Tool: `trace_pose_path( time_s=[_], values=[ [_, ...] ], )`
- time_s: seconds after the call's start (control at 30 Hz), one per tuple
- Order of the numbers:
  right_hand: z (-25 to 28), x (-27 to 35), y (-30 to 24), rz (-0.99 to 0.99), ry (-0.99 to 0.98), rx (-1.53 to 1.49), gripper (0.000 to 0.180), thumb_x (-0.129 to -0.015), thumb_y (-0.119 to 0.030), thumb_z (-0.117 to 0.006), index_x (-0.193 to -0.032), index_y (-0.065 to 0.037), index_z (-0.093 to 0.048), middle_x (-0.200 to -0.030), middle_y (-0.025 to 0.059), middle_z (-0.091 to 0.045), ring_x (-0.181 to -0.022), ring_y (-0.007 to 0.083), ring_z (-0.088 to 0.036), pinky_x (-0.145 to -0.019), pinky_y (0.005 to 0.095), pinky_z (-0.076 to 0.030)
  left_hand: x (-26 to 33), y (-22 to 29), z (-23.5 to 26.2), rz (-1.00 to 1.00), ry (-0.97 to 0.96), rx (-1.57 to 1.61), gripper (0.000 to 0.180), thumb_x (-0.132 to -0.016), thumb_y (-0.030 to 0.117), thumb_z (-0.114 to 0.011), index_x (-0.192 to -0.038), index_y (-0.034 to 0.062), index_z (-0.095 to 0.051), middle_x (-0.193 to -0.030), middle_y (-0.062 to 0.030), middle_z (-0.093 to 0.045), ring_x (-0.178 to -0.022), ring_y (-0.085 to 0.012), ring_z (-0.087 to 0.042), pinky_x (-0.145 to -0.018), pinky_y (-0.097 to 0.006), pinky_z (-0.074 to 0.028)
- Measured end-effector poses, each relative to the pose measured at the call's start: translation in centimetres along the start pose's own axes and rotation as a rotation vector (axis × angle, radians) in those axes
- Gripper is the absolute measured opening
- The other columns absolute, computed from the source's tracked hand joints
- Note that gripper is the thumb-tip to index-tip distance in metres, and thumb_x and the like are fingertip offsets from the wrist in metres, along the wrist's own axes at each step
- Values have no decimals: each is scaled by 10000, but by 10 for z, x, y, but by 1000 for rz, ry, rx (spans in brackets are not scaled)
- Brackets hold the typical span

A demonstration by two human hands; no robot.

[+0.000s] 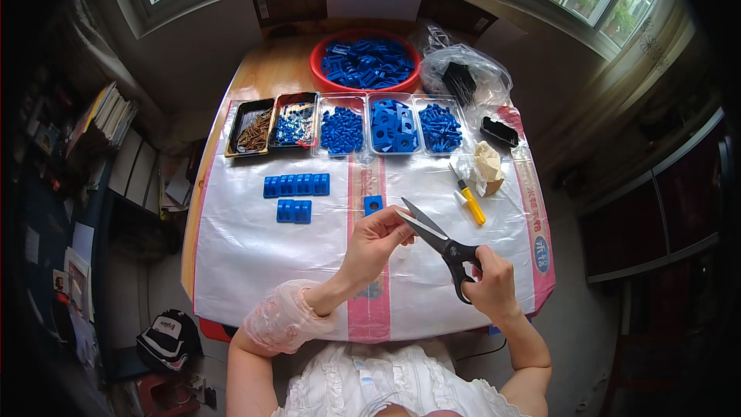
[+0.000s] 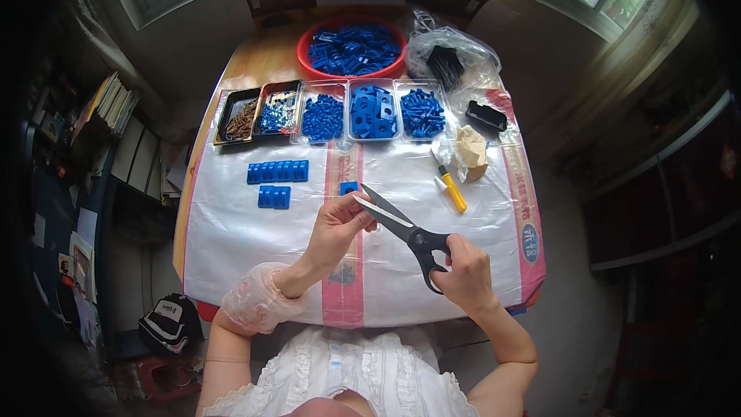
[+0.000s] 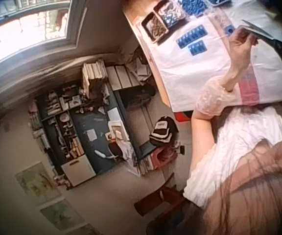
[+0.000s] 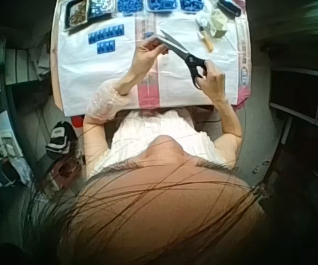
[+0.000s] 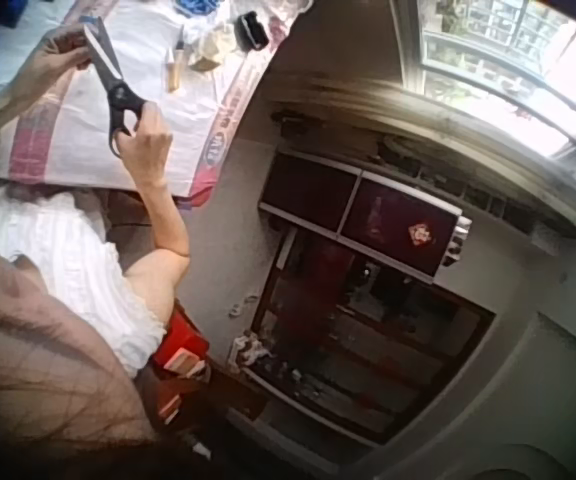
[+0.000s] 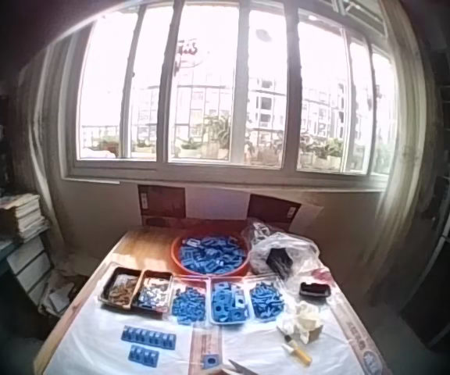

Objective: The recorder is sorting and assembling blue plastic housing parts, applying sealant from a tube, and using scissors to trim materials.

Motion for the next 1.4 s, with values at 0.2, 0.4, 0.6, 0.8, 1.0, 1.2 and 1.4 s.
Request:
trace_pose_path(
  time_s=[0.2,0.4,0.6,0.8,1.0,1.2,1.4],
  values=[
    [-2,3,3,-16,17,1,341,-625,-33,-785,-833,-34,-514,-705,104,-554,-586,301,-593,-552,411,-472,-1,1,-2,12,4,-35,108,-1029,32,-612,-1103,3,-686,-892,-16,-699,-822,-74,-627,-761,-243,-505],
    [-4,3,1,-1,45,8,330,-627,-28,-773,-833,-33,-515,-699,101,-550,-569,290,-584,-544,403,-475,-3,-4,0,24,7,-26,108,-1032,62,-623,-1096,11,-694,-909,-17,-715,-825,-70,-631,-769,-241,-508],
    [-7,7,10,-24,82,9,297,-635,8,-743,-829,-27,-521,-676,99,-549,-570,292,-592,-541,400,-474,-6,-5,-5,54,-12,-19,125,-1033,118,-652,-1082,18,-708,-908,-19,-725,-831,-70,-638,-777,-235,-509],
    [4,2,19,-166,111,-171,264,-750,-8,-786,-767,-10,-523,-616,93,-581,-514,157,-562,-501,327,-406,-8,-3,-5,80,-15,-47,120,-1035,146,-657,-1064,44,-713,-909,-21,-712,-821,-76,-601,-781,-241,-480],
    [17,3,40,-262,133,-70,368,-687,-98,-884,-803,-5,-548,-667,102,-617,-562,216,-624,-538,360,-466,-7,-3,-4,83,-15,-19,131,-1033,162,-664,-1055,47,-721,-907,-14,-709,-824,-71,-596,-782,-238,-479],
    [45,5,78,-366,299,38,304,-714,-55,-839,-806,-5,-553,-676,122,-608,-597,240,-635,-566,380,-462,-6,2,-2,61,-12,-77,149,-1031,177,-669,-1053,43,-731,-908,-5,-710,-830,-68,-600,-787,-233,-481],
    [78,12,140,-607,337,358,242,-780,-141,-797,-889,26,-660,-848,256,-716,-852,453,-705,-811,518,-539,-3,7,-5,22,-28,-145,146,-1017,162,-691,-1068,31,-726,-921,3,-710,-856,-60,-622,-784,-225,-503]
  ],
)
Point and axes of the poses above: each hand's wrist, its own x-axis away from the middle knuckle, its own z-axis out of the back of the hand, y = z × x, the point moved 10 cm from there along -x, towards the middle knuckle
